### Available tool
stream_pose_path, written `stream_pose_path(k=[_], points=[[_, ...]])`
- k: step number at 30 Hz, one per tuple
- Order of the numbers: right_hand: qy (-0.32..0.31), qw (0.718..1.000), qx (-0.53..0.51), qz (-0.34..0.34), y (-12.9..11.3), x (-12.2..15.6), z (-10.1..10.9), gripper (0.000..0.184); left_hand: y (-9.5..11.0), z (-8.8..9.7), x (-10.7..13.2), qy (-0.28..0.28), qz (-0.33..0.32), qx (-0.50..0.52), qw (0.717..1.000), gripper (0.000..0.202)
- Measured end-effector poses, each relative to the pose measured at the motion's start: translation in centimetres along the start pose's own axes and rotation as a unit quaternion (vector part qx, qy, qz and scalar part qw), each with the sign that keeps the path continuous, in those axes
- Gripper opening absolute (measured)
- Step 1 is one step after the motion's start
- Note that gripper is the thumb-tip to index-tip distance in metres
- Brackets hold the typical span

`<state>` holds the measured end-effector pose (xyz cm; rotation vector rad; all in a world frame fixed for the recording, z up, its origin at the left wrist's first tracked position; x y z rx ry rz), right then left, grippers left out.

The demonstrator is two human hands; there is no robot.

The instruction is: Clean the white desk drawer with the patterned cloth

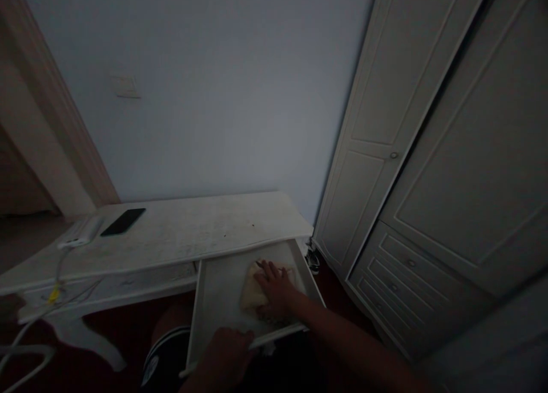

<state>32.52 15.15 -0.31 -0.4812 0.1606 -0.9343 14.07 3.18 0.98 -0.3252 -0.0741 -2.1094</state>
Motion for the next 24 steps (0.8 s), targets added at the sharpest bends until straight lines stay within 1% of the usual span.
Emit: stream_pose_path(k=[3,5,6,8,10,12,15,18,19,21,23,24], points=[[-0.011,0.999,0.000,0.051,0.3,0.4,-0.4,0.115,0.1,0.2,0.0,-0.005,0.001,0.005,1.000,0.038],[-0.008,0.998,0.007,0.054,0.8,0.1,-0.2,0.116,0.1,0.2,0.1,-0.008,0.000,0.007,1.000,0.037],[0.002,0.999,0.013,0.046,1.1,-0.2,0.2,0.115,0.2,0.1,0.1,-0.006,0.000,0.007,1.000,0.037],[0.042,0.999,0.025,0.009,1.7,-1.1,1.2,0.112,0.2,0.0,0.2,0.000,0.002,0.002,1.000,0.037],[0.092,0.995,0.032,-0.035,2.0,-2.4,2.3,0.104,0.2,-0.1,0.2,0.004,0.003,-0.002,1.000,0.038],[0.127,0.989,0.031,-0.067,1.7,-3.9,3.0,0.095,0.2,0.0,0.1,0.003,-0.002,0.004,1.000,0.038],[0.148,0.985,0.028,-0.081,0.2,-6.1,2.7,0.080,0.3,0.2,0.1,0.004,-0.013,0.011,1.000,0.038],[0.163,0.983,0.023,-0.084,-1.9,-7.9,1.3,0.070,0.3,0.1,-0.1,0.012,-0.025,0.005,1.000,0.038],[0.164,0.983,0.021,-0.080,-2.8,-8.4,0.7,0.071,0.3,-0.1,-0.2,0.014,-0.029,0.005,0.999,0.038],[0.156,0.986,0.015,-0.052,-4.9,-9.3,-0.5,0.077,0.3,-0.2,-0.3,0.016,-0.033,0.006,0.999,0.038],[0.131,0.991,0.006,0.002,-7.5,-10.3,-1.7,0.086,0.3,-0.2,-0.4,0.015,-0.030,0.009,0.999,0.038],[0.118,0.992,0.000,0.034,-8.7,-10.8,-2.1,0.087,0.3,0.0,-0.4,0.014,-0.028,0.011,0.999,0.038]])
Point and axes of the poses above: each hand's wrist, its own x-axis away from the middle knuckle, its own z-axis out of the back of the hand, y = z × x, the point moved 2 cm from there along -x, towards the middle knuckle, and after that the axes turned 15 degrees about -x, right-handed, at the moved point
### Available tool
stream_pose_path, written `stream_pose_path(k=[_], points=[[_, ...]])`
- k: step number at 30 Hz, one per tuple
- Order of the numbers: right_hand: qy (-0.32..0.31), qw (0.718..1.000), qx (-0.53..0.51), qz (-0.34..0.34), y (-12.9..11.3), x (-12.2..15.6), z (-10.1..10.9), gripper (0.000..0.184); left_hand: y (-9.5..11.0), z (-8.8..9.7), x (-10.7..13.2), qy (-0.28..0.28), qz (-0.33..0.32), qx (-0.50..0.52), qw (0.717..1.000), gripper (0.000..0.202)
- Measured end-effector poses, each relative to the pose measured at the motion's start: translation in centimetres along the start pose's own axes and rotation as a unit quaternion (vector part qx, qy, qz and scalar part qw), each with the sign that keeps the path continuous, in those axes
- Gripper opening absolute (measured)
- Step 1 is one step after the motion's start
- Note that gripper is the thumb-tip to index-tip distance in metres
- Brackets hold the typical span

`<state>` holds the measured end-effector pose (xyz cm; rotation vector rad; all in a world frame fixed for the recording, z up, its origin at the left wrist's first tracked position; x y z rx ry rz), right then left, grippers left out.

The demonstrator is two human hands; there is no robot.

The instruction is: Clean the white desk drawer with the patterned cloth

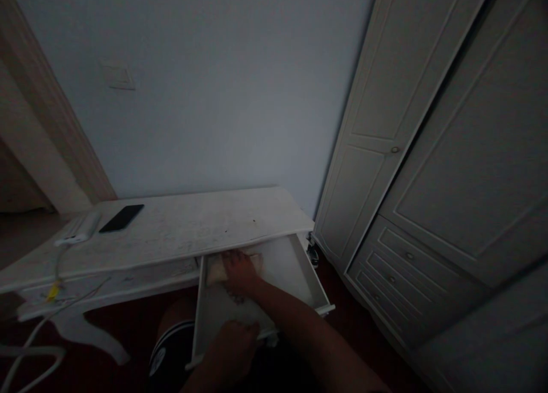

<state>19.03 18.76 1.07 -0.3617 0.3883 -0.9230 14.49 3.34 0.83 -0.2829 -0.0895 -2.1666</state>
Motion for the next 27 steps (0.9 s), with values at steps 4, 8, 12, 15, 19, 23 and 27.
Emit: stream_pose_path(k=[4,8,12,15,19,23,27], points=[[-0.045,0.996,-0.030,0.071,-2.9,-0.8,-0.7,0.072,0.2,0.8,0.2,-0.002,-0.008,0.021,1.000,0.041],[-0.146,0.974,-0.064,0.161,-1.5,1.5,0.5,0.067,0.4,0.7,0.2,0.024,0.000,0.029,0.999,0.036],[-0.225,0.940,-0.114,0.229,1.6,5.3,2.1,0.065,0.5,-0.5,-0.1,0.094,-0.040,0.031,0.994,0.044],[-0.238,0.942,-0.106,0.213,4.0,7.3,3.4,0.064,0.4,-1.0,-0.1,0.120,-0.042,0.030,0.991,0.042],[-0.211,0.968,-0.033,0.135,6.8,9.0,5.4,0.074,0.2,-0.3,0.3,0.148,-0.040,0.022,0.988,0.034],[-0.135,0.991,-0.005,0.006,9.7,10.5,7.9,0.082,0.3,-0.4,0.3,0.118,-0.046,-0.015,0.992,0.030],[-0.042,0.995,-0.001,-0.086,11.9,10.1,10.2,0.072,0.2,-1.6,0.1,0.126,-0.048,-0.037,0.990,0.033]])
Point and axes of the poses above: each hand's wrist, its own x-axis away from the middle knuckle, its own z-axis out of the back of the hand, y = z × x, the point moved 2 cm from there along -x, towards the middle knuckle, and after that the axes turned 15 degrees about -x, right-handed, at the moved point
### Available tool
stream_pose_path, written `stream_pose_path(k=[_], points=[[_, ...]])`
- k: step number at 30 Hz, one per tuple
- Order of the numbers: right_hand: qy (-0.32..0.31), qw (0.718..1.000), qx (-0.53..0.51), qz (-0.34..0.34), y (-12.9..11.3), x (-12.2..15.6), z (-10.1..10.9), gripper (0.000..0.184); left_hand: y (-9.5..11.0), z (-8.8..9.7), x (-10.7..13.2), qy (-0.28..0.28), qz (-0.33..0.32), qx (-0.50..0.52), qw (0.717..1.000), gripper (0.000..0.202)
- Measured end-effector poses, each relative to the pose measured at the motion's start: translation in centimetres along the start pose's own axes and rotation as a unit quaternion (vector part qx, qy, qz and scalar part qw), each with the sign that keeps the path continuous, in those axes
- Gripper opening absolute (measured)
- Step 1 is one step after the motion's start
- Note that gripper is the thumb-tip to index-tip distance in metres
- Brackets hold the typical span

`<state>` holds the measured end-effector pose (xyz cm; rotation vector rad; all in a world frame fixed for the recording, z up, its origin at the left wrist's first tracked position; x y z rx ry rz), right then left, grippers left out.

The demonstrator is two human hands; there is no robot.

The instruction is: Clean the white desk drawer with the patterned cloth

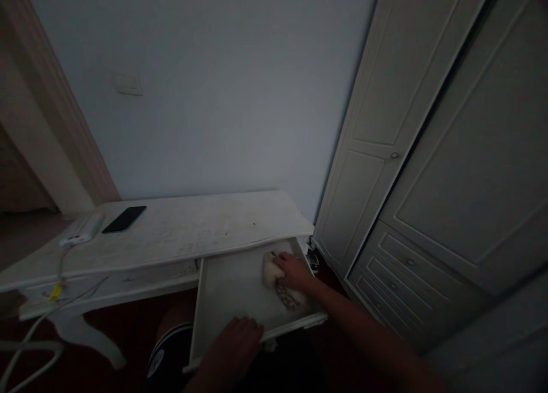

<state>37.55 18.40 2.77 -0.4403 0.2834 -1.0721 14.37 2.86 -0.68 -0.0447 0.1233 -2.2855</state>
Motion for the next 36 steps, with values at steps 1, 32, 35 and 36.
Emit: stream_pose_path(k=[1,32,35,36], points=[[0.019,1.000,-0.002,-0.012,0.2,-0.5,0.3,0.068,0.0,-0.3,0.1,0.011,-0.002,-0.005,1.000,0.033],[-0.151,0.931,-0.012,0.333,-12.3,-7.1,-10.0,0.051,0.1,-0.1,0.1,0.160,0.008,-0.078,0.984,0.024],[-0.218,0.887,-0.010,0.407,-11.2,-5.3,-10.0,0.039,-0.1,-0.5,0.2,0.189,-0.001,-0.087,0.978,0.028],[-0.232,0.878,-0.009,0.418,-10.7,-4.8,-9.9,0.039,-0.1,-0.5,0.2,0.193,0.000,-0.086,0.977,0.027]])
Point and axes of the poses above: each hand's wrist, its own x-axis away from the middle knuckle, its own z-axis out of the back of the hand, y = z × x, the point moved 2 cm from there along -x, towards the middle knuckle, and after that the axes turned 15 degrees about -x, right-handed, at the moved point
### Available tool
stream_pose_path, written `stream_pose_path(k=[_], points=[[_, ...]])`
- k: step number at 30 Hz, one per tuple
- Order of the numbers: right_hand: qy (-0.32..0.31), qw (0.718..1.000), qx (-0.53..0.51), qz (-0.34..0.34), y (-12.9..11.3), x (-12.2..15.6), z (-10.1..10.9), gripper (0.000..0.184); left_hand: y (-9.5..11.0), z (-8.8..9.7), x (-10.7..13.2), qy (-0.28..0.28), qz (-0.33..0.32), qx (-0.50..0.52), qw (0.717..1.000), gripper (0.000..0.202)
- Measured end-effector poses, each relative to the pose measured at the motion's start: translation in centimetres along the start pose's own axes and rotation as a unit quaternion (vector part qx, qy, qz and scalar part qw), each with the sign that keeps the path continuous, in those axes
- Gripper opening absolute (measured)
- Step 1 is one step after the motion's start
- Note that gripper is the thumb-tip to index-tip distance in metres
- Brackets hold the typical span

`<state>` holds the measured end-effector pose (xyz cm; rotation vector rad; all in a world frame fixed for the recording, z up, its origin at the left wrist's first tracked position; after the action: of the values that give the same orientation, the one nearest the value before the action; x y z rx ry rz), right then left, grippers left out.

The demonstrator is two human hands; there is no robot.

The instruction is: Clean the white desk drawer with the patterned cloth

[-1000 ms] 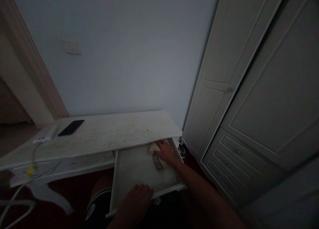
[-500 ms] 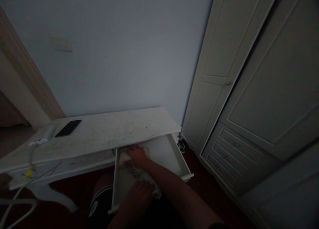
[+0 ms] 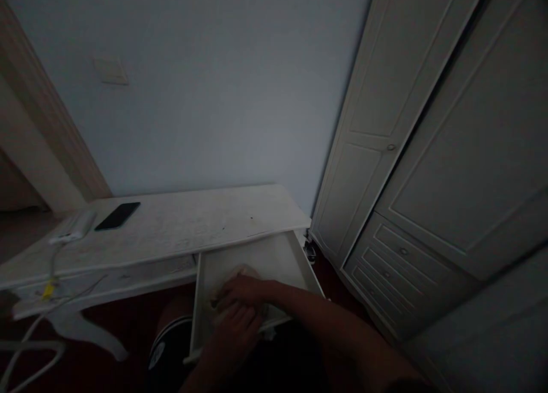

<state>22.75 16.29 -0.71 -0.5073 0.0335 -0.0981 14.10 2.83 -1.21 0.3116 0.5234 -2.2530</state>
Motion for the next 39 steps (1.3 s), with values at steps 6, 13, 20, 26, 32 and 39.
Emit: stream_pose_path(k=[6,13,20,26,32,39], points=[[-0.043,0.999,0.003,-0.013,0.2,4.4,0.8,0.046,-0.1,0.8,-0.3,0.011,-0.001,0.010,1.000,0.029],[-0.073,0.989,0.039,-0.119,0.1,10.2,2.5,0.049,0.0,0.8,-0.5,-0.095,-0.001,0.026,0.995,0.019],[0.041,0.956,0.070,-0.281,-0.5,14.9,3.2,0.067,0.2,0.7,-0.4,-0.113,-0.001,0.008,0.994,0.020],[0.173,0.911,0.078,-0.366,0.7,14.6,3.8,0.072,0.1,0.4,-0.4,-0.122,-0.008,0.011,0.992,0.018],[0.252,0.865,0.095,-0.424,3.0,11.2,4.5,0.066,-0.1,0.3,-0.4,-0.127,0.003,0.026,0.992,0.017],[0.289,0.854,0.085,-0.423,3.9,4.5,4.9,0.065,-0.3,0.6,-0.4,-0.107,-0.004,0.019,0.994,0.019]])
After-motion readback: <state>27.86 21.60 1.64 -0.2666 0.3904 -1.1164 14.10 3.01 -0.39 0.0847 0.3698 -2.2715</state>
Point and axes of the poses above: each hand's wrist, its own x-axis away from the middle knuckle, its own z-axis out of the back of the hand, y = z × x, the point moved 2 cm from there along -x, towards the middle knuckle, and after that the axes turned 15 degrees about -x, right-handed, at the moved point
